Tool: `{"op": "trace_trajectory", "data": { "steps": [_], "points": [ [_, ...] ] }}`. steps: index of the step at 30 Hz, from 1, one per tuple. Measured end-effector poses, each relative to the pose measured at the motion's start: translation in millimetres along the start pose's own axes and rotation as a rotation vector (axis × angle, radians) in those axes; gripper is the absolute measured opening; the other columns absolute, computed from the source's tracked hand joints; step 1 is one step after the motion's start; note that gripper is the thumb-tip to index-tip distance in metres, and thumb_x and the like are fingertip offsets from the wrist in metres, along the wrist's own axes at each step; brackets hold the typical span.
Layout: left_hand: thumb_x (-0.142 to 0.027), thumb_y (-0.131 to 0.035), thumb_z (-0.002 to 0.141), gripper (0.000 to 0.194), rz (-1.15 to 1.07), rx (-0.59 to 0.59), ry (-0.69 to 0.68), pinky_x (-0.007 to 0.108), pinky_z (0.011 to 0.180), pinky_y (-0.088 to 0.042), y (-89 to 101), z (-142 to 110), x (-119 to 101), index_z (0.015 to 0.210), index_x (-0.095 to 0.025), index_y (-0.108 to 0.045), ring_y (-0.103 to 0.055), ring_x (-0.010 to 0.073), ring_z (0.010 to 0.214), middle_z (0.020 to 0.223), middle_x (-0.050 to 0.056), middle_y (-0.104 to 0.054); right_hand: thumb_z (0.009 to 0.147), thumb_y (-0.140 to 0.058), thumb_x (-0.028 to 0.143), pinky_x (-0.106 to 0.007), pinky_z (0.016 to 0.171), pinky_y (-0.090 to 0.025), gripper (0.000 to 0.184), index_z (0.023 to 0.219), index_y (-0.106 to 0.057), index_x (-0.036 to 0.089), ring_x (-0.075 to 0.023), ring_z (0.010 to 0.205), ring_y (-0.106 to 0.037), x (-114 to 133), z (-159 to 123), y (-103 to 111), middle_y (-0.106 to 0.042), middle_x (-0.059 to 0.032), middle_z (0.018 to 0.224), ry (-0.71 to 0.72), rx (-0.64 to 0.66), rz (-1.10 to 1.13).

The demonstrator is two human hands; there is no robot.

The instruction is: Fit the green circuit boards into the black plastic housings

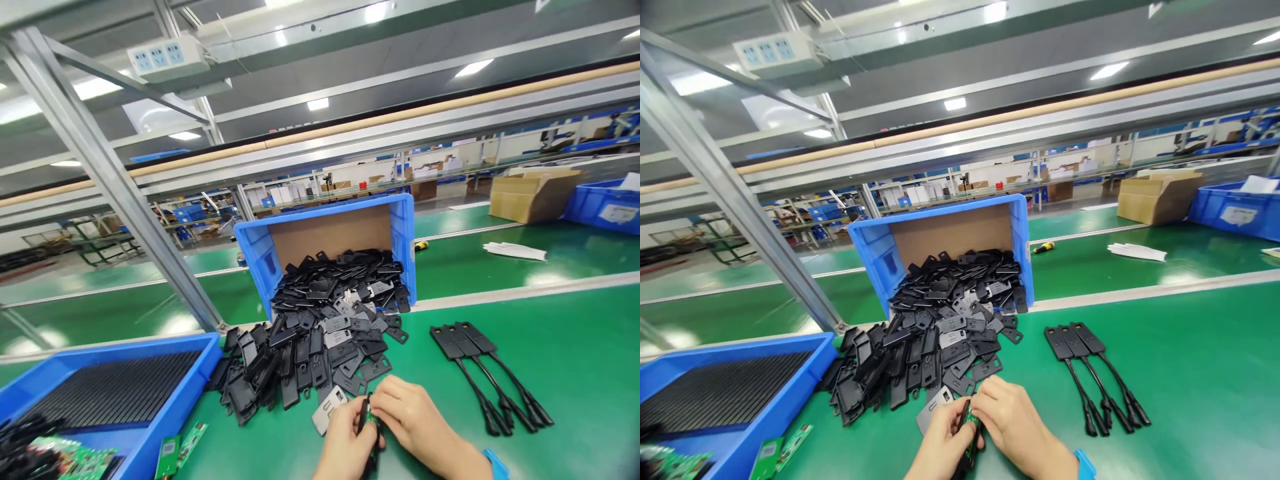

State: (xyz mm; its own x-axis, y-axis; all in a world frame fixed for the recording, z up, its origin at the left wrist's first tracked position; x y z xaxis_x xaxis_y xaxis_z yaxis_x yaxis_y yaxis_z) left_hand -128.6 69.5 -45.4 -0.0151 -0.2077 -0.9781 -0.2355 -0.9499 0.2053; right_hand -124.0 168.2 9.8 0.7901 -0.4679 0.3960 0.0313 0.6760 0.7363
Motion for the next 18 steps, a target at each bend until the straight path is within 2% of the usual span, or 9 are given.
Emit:
{"op": "trace_trajectory", "data": {
  "steps": [2, 4, 8, 10, 13, 16, 18],
  "points": [
    [-0.019, -0.044, 0.065, 0.016, 0.005, 0.000, 0.017, 0.023, 0.053, -0.038, 1.4, -1, -3, 0.073, -0.013, -0.057, -0.054, 0.0145, 0.054, 0.057, 0.004, -0.061, 0.096, -0.037, 0.017, -0.028, 0.063, -0.036, 0.022, 0.083, -0.056, 0.017, -0.0181, 0.076, -0.051, 1, 2, -2, -0.055, -0.0046, 0.081, 0.005, 0.065, -0.057],
    [-0.022, -0.046, 0.067, 0.018, -0.025, -0.013, 0.041, 0.022, 0.050, -0.037, 6.3, -2, -8, 0.077, -0.012, -0.058, -0.052, 0.0134, 0.051, 0.058, 0.004, -0.061, 0.095, -0.038, 0.016, -0.027, 0.064, -0.037, 0.020, 0.083, -0.053, 0.017, -0.0176, 0.077, -0.051, -4, 3, -3, -0.055, -0.0040, 0.083, -0.061, 0.126, -0.007],
    [-0.037, -0.051, 0.073, 0.045, -0.207, -0.119, 0.148, 0.021, 0.039, -0.033, 26.3, -3, -9, 0.109, -0.011, -0.053, -0.049, 0.0126, 0.046, 0.066, 0.002, -0.061, 0.095, -0.038, 0.016, -0.025, 0.066, -0.039, 0.017, 0.081, -0.049, 0.018, -0.0142, 0.074, -0.051, -23, 0, -4, -0.054, -0.0006, 0.081, -0.300, 0.178, 0.154],
    [-0.041, -0.056, 0.072, 0.052, -0.322, -0.173, 0.163, 0.019, 0.038, -0.033, 34.5, -2, -9, 0.115, -0.011, -0.051, -0.050, 0.0123, 0.049, 0.068, 0.003, -0.061, 0.092, -0.040, 0.013, -0.025, 0.065, -0.038, 0.017, 0.079, -0.049, 0.018, -0.0148, 0.073, -0.051, -27, -2, -8, -0.054, -0.0002, 0.079, -0.343, 0.219, 0.097],
    [-0.043, -0.063, 0.072, 0.051, -0.466, -0.220, 0.149, 0.018, 0.041, -0.034, 39.0, -2, -10, 0.110, -0.010, -0.056, -0.051, 0.0111, 0.053, 0.070, 0.004, -0.061, 0.086, -0.045, 0.009, -0.027, 0.063, -0.038, 0.015, 0.078, -0.053, 0.019, -0.0164, 0.071, -0.052, -31, -5, -16, -0.055, -0.0001, 0.076, -0.342, 0.275, -0.062],
    [-0.045, -0.067, 0.072, 0.050, -0.542, -0.223, 0.145, 0.018, 0.044, -0.034, 36.2, -3, -9, 0.105, -0.009, -0.061, -0.050, 0.0102, 0.056, 0.072, 0.005, -0.061, 0.085, -0.046, 0.008, -0.028, 0.062, -0.040, 0.016, 0.077, -0.055, 0.019, -0.0164, 0.069, -0.053, -43, -4, -15, -0.055, -0.0004, 0.076, -0.410, 0.236, -0.144],
    [-0.045, -0.068, 0.072, 0.048, -0.571, -0.209, 0.145, 0.018, 0.045, -0.034, 33.2, -4, -10, 0.104, -0.009, -0.062, -0.050, 0.0102, 0.057, 0.073, 0.006, -0.060, 0.087, -0.045, 0.010, -0.030, 0.067, -0.044, 0.015, 0.081, -0.056, 0.018, -0.0176, 0.075, -0.055, -55, -1, -9, -0.056, -0.0025, 0.083, -0.455, 0.165, -0.172]
  ]
}}
Point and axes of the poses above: each hand's wrist, its own z-axis towards the middle knuckle, its own y-axis out of the back of the hand, x = y × z, the point moved 7 cm from there along z, towards the middle knuckle
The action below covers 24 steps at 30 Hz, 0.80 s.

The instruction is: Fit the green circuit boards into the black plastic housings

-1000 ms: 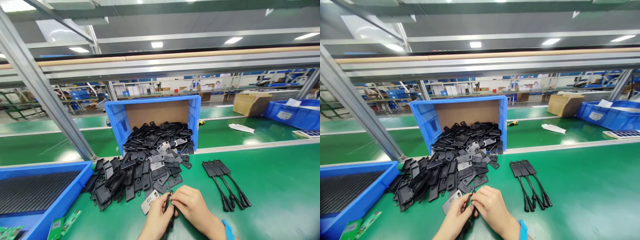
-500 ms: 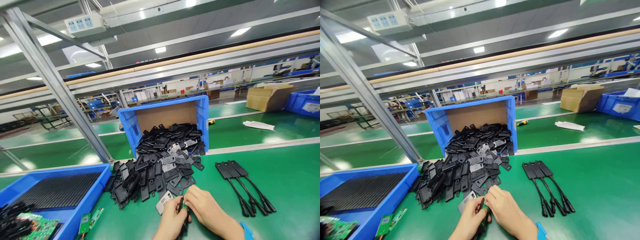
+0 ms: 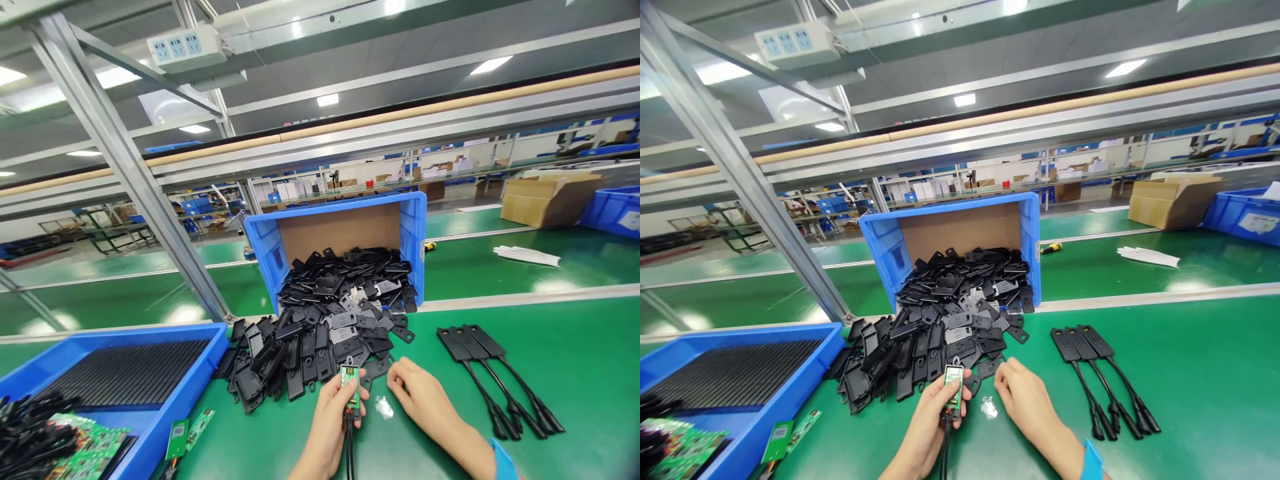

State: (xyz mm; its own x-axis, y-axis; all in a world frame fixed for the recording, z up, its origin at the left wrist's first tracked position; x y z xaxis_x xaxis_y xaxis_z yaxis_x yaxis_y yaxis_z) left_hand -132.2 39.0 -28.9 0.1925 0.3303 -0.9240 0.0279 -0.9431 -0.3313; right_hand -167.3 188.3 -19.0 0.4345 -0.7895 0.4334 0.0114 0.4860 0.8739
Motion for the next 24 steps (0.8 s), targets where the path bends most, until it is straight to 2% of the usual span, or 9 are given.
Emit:
{"op": "trace_trajectory", "data": {
  "steps": [2, 5, 9, 12, 14, 17, 19, 21, 24],
  "points": [
    [-0.040, -0.071, 0.071, 0.046, -0.033, 0.020, 0.006, 0.018, 0.047, -0.035, -2.7, -2, 0, 0.105, -0.009, -0.063, -0.050, 0.0101, 0.059, 0.075, 0.006, -0.060, 0.087, -0.051, 0.012, -0.034, 0.078, -0.047, 0.011, 0.094, -0.058, 0.017, -0.0214, 0.090, -0.055, -8, 8, 6, -0.058, -0.0063, 0.097, 0.003, -0.068, -0.018],
    [-0.028, -0.077, 0.064, 0.050, -0.094, 0.056, 0.026, 0.019, 0.051, -0.037, -6.5, -5, 0, 0.108, -0.010, -0.062, -0.050, 0.0098, 0.062, 0.078, 0.006, -0.061, 0.083, -0.061, 0.015, -0.041, 0.089, -0.046, 0.027, 0.109, -0.057, 0.017, -0.0262, 0.107, -0.049, -14, 15, 8, -0.055, -0.0099, 0.115, 0.101, -0.098, -0.035],
    [-0.021, -0.081, 0.056, 0.058, -0.116, 0.109, 0.056, 0.018, 0.058, -0.040, -11.4, -7, 1, 0.110, -0.010, -0.061, -0.049, 0.0079, 0.063, 0.080, 0.005, -0.061, 0.085, -0.060, 0.020, -0.039, 0.081, -0.050, 0.019, 0.103, -0.059, 0.017, -0.0246, 0.097, -0.054, -15, 14, 6, -0.059, -0.0086, 0.103, 0.233, -0.081, -0.048],
    [-0.030, -0.082, 0.060, 0.062, -0.033, 0.122, 0.054, 0.020, 0.058, -0.043, -13.5, -8, 4, 0.112, -0.008, -0.057, -0.055, 0.0109, 0.068, 0.081, 0.006, -0.062, 0.090, -0.053, 0.027, -0.038, 0.074, -0.051, 0.015, 0.099, -0.060, 0.017, -0.0241, 0.087, -0.057, -16, 10, 8, -0.060, -0.0085, 0.094, 0.305, -0.092, -0.094],
    [-0.040, -0.080, 0.063, 0.069, 0.032, 0.105, 0.061, 0.021, 0.055, -0.045, -13.6, -8, 7, 0.116, -0.008, -0.051, -0.060, 0.0145, 0.070, 0.083, 0.007, -0.063, 0.095, -0.041, 0.031, -0.037, 0.071, -0.050, 0.024, 0.096, -0.061, 0.018, -0.0235, 0.082, -0.059, -19, 8, 11, -0.062, -0.0083, 0.089, 0.318, -0.101, -0.083],
    [-0.049, -0.077, 0.065, 0.073, 0.049, 0.109, 0.073, 0.022, 0.050, -0.047, -15.8, -7, 13, 0.117, -0.011, -0.045, -0.062, 0.0146, 0.062, 0.086, 0.007, -0.063, 0.097, -0.031, 0.035, -0.034, 0.067, -0.049, 0.033, 0.095, -0.060, 0.019, -0.0215, 0.074, -0.061, -31, 6, 23, -0.063, -0.0075, 0.083, 0.169, -0.155, 0.087],
    [-0.048, -0.078, 0.064, 0.070, 0.033, 0.145, 0.062, 0.022, 0.050, -0.048, -19.2, -7, 14, 0.114, -0.011, -0.045, -0.061, 0.0127, 0.058, 0.088, 0.008, -0.064, 0.096, -0.030, 0.040, -0.031, 0.059, -0.048, 0.034, 0.102, -0.055, 0.018, -0.0181, 0.060, -0.059, -42, 4, 30, -0.061, -0.0042, 0.073, -0.025, -0.179, 0.321],
    [-0.044, -0.081, 0.062, 0.069, 0.018, 0.178, 0.062, 0.022, 0.052, -0.048, -22.2, -7, 16, 0.111, -0.011, -0.046, -0.061, 0.0121, 0.058, 0.089, 0.009, -0.064, 0.094, -0.031, 0.043, -0.028, 0.050, -0.045, 0.036, 0.110, -0.050, 0.018, -0.0140, 0.047, -0.053, -44, 1, 31, -0.054, 0.0004, 0.065, -0.156, -0.139, 0.601],
    [-0.037, -0.085, 0.057, 0.069, 0.007, 0.212, 0.095, 0.023, 0.055, -0.050, -24.9, -7, 18, 0.109, -0.011, -0.049, -0.062, 0.0131, 0.061, 0.089, 0.009, -0.065, 0.092, -0.038, 0.046, -0.025, 0.049, -0.043, 0.038, 0.116, -0.049, 0.019, -0.0101, 0.048, -0.048, -23, -2, 32, -0.051, 0.0013, 0.070, -0.117, -0.008, 0.864]
  ]
}}
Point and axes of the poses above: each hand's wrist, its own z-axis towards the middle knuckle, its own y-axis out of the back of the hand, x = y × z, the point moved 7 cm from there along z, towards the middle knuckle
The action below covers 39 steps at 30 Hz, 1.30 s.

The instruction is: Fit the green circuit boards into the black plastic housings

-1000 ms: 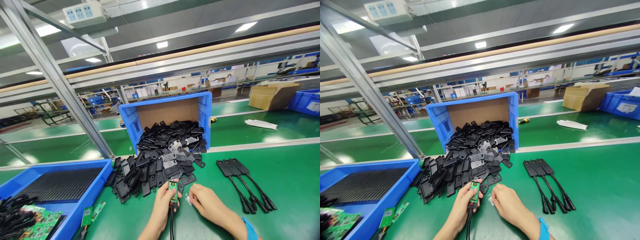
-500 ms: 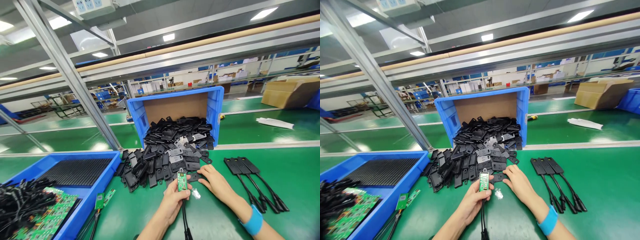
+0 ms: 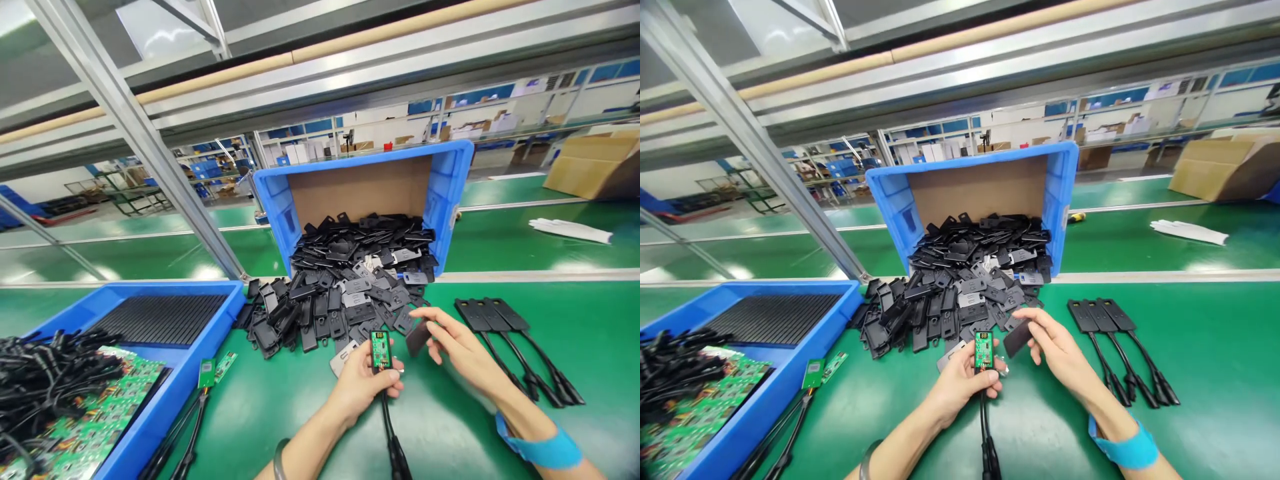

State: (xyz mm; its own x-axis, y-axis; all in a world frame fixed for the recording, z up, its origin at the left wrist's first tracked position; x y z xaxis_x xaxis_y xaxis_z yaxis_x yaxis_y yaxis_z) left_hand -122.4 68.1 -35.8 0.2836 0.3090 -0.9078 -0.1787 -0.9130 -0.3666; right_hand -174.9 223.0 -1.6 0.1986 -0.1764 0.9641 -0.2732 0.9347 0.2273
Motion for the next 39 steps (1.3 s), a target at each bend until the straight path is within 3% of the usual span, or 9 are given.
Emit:
{"op": "trace_trajectory", "data": {
  "steps": [3, 7, 17, 23, 27, 30, 33, 36, 39],
  "points": [
    [-0.030, -0.088, 0.051, 0.067, 0.019, 0.063, 0.028, 0.023, 0.060, -0.050, -4.9, -1, 1, 0.106, -0.011, -0.054, -0.063, 0.0138, 0.066, 0.090, 0.009, -0.064, 0.087, -0.052, 0.047, -0.022, 0.050, -0.043, 0.038, 0.112, -0.051, 0.019, -0.0107, 0.059, -0.050, 11, -4, -15, -0.052, -0.0011, 0.079, 0.019, 0.085, 0.092],
    [-0.027, -0.088, 0.050, 0.067, 0.058, 0.125, 0.068, 0.022, 0.062, -0.048, -10.3, -4, 6, 0.106, -0.013, -0.056, -0.061, 0.0128, 0.068, 0.096, 0.010, -0.064, 0.081, -0.059, 0.047, -0.022, 0.052, -0.043, 0.032, 0.087, -0.056, 0.017, -0.0121, 0.061, -0.050, 9, -5, -24, -0.054, -0.0010, 0.072, 0.002, 0.073, 0.079],
    [-0.035, -0.087, 0.049, 0.069, 0.125, 0.113, 0.038, 0.023, 0.054, -0.047, -14.2, -3, 8, 0.106, -0.013, -0.056, -0.054, 0.0101, 0.058, 0.086, 0.006, -0.063, 0.078, -0.061, 0.049, -0.025, 0.053, -0.044, 0.033, 0.083, -0.065, 0.017, -0.0141, 0.062, -0.052, 12, -4, -23, -0.059, -0.0041, 0.077, 0.031, 0.037, 0.010],
    [-0.038, -0.080, 0.059, 0.060, 0.185, 0.085, 0.036, 0.020, 0.048, -0.045, -15.5, -3, 7, 0.106, -0.011, -0.053, -0.058, 0.0113, 0.057, 0.087, 0.008, -0.063, 0.073, -0.068, 0.047, -0.022, 0.052, -0.043, 0.035, 0.085, -0.055, 0.017, -0.0112, 0.059, -0.051, -5, -3, -29, -0.052, 0.0008, 0.073, -0.043, -0.029, 0.140],
    [-0.041, -0.071, 0.070, 0.057, 0.238, 0.107, -0.013, 0.018, 0.047, -0.046, -17.6, -4, 5, 0.115, -0.014, -0.049, -0.061, 0.0122, 0.060, 0.091, 0.008, -0.061, 0.080, -0.060, 0.053, -0.021, 0.048, -0.039, 0.041, 0.098, -0.052, 0.017, -0.0085, 0.052, -0.047, -10, -6, -42, -0.053, 0.0016, 0.073, -0.125, 0.100, 0.220],
    [-0.040, -0.067, 0.073, 0.060, 0.278, 0.105, -0.031, 0.020, 0.053, -0.051, -19.0, -6, 5, 0.123, -0.017, -0.043, -0.064, 0.0154, 0.067, 0.091, 0.007, -0.060, 0.087, -0.049, 0.056, -0.021, 0.049, -0.038, 0.041, 0.082, -0.053, 0.016, -0.0086, 0.051, -0.045, -8, -8, -51, -0.050, 0.0027, 0.064, -0.127, 0.193, 0.232],
    [-0.037, -0.061, 0.077, 0.046, 0.378, 0.047, -0.051, 0.021, 0.052, -0.051, -18.4, -6, 4, 0.114, -0.014, -0.047, -0.064, 0.0149, 0.060, 0.082, 0.007, -0.063, 0.087, -0.047, 0.056, -0.021, 0.051, -0.038, 0.043, 0.071, -0.048, 0.016, -0.0091, 0.052, -0.043, -8, -7, -53, -0.044, 0.0039, 0.060, -0.098, 0.134, 0.219],
    [-0.035, -0.061, 0.077, 0.043, 0.371, -0.024, -0.081, 0.021, 0.047, -0.050, -15.5, -4, 0, 0.111, -0.012, -0.049, -0.061, 0.0134, 0.052, 0.082, 0.008, -0.064, 0.090, -0.043, 0.050, -0.024, 0.056, -0.044, 0.036, 0.083, -0.054, 0.017, -0.0130, 0.059, -0.049, -8, -7, -54, -0.050, 0.0003, 0.068, -0.060, 0.044, 0.084],
    [-0.032, -0.069, 0.071, 0.066, 0.232, -0.079, -0.161, 0.028, 0.071, -0.056, -9.8, -3, -3, 0.128, -0.016, -0.039, -0.066, 0.0181, 0.076, 0.109, 0.013, -0.062, 0.086, -0.053, 0.038, -0.036, 0.079, -0.048, 0.044, 0.123, -0.050, 0.016, -0.0222, 0.089, -0.051, 9, -15, -59, -0.054, -0.0090, 0.100, 0.161, -0.044, -0.271]
  ]
}}
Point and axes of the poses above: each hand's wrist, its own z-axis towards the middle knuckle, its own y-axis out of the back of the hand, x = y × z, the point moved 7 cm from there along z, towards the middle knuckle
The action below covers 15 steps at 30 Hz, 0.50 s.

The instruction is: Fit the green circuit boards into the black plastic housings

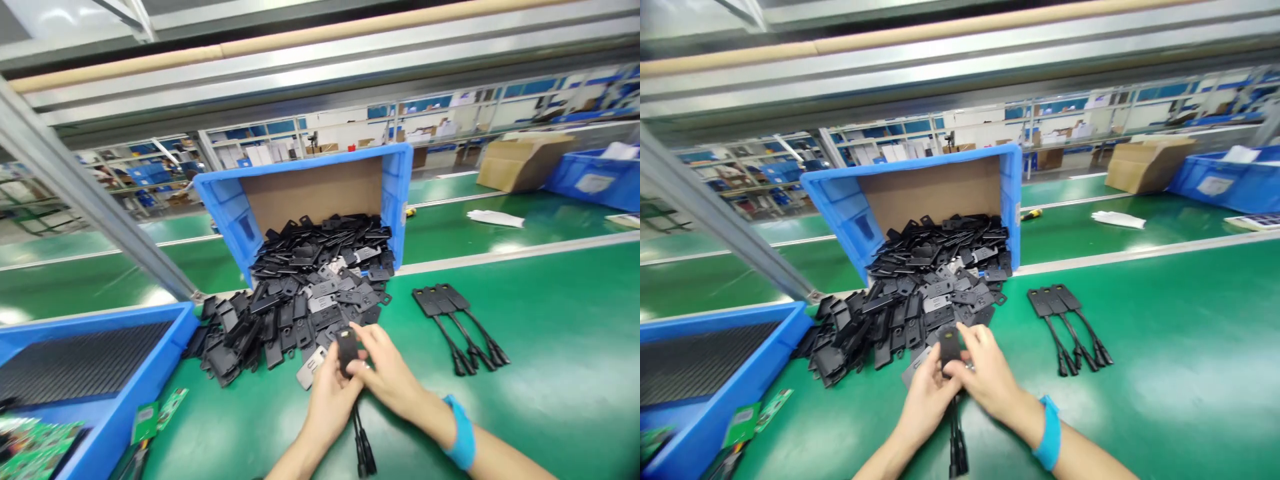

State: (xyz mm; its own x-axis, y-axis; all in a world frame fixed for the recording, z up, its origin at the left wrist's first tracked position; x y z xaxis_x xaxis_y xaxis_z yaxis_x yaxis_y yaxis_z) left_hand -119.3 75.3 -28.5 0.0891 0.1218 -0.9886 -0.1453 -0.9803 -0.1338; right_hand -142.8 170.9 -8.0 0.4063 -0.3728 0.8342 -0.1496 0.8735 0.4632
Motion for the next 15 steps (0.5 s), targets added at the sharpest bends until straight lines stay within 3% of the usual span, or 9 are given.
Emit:
{"op": "trace_trajectory", "data": {
  "steps": [2, 5, 8, 11, 13, 15],
  "points": [
    [-0.030, -0.075, 0.066, 0.091, -0.050, -0.004, -0.012, 0.033, 0.088, -0.052, 2.2, 0, 3, 0.140, -0.021, -0.023, -0.064, 0.0220, 0.095, 0.126, 0.015, -0.054, 0.084, -0.058, 0.031, -0.043, 0.091, -0.043, 0.062, 0.139, -0.035, 0.013, -0.0264, 0.102, -0.045, 14, -5, -2, -0.050, -0.0129, 0.111, 0.120, 0.005, -0.232],
    [-0.035, -0.078, 0.066, 0.111, -0.025, 0.076, 0.019, 0.034, 0.090, -0.050, -0.8, -3, 8, 0.146, -0.024, -0.001, -0.059, 0.0259, 0.107, 0.130, 0.017, -0.051, 0.090, -0.049, 0.024, -0.039, 0.090, -0.045, 0.057, 0.141, -0.029, 0.008, -0.0244, 0.101, -0.047, 23, -1, 14, -0.051, -0.0147, 0.110, 0.083, 0.025, -0.392],
    [-0.041, -0.072, 0.073, 0.097, 0.024, 0.091, -0.011, 0.031, 0.088, -0.050, -0.2, -4, 2, 0.146, -0.029, -0.009, -0.053, 0.0260, 0.115, 0.133, 0.014, -0.050, 0.095, -0.043, 0.024, -0.027, 0.080, -0.047, 0.039, 0.131, -0.043, 0.010, -0.0184, 0.089, -0.054, 21, 12, 73, -0.056, -0.0106, 0.102, -0.125, -0.032, -0.596],
    [-0.046, -0.070, 0.074, 0.086, 0.057, 0.041, -0.037, 0.028, 0.082, -0.051, 4.8, -4, -5, 0.142, -0.029, -0.022, -0.057, 0.0242, 0.109, 0.131, 0.013, -0.051, 0.094, -0.043, 0.022, -0.027, 0.078, -0.044, 0.020, 0.099, -0.060, 0.012, -0.0184, 0.083, -0.056, 6, 16, 151, -0.057, -0.0090, 0.090, -0.310, -0.111, -0.828],
    [-0.047, -0.071, 0.073, 0.082, 0.063, 0.028, -0.055, 0.028, 0.077, -0.051, 6.0, -4, -8, 0.139, -0.028, -0.027, -0.061, 0.0230, 0.100, 0.128, 0.013, -0.053, 0.093, -0.043, 0.018, -0.030, 0.075, -0.044, 0.021, 0.091, -0.061, 0.009, -0.0206, 0.078, -0.057, -16, 11, 195, -0.056, -0.0122, 0.085, -0.415, -0.169, -0.914],
    [-0.047, -0.071, 0.072, 0.080, 0.068, 0.023, -0.066, 0.027, 0.073, -0.051, 5.7, -4, -8, 0.137, -0.027, -0.029, -0.063, 0.0212, 0.092, 0.124, 0.013, -0.055, 0.090, -0.044, 0.014, -0.032, 0.072, -0.043, 0.020, 0.093, -0.061, 0.005, -0.0226, 0.077, -0.058, -45, 4, 223, -0.056, -0.0165, 0.089, -0.505, -0.198, -0.983]
  ]
}}
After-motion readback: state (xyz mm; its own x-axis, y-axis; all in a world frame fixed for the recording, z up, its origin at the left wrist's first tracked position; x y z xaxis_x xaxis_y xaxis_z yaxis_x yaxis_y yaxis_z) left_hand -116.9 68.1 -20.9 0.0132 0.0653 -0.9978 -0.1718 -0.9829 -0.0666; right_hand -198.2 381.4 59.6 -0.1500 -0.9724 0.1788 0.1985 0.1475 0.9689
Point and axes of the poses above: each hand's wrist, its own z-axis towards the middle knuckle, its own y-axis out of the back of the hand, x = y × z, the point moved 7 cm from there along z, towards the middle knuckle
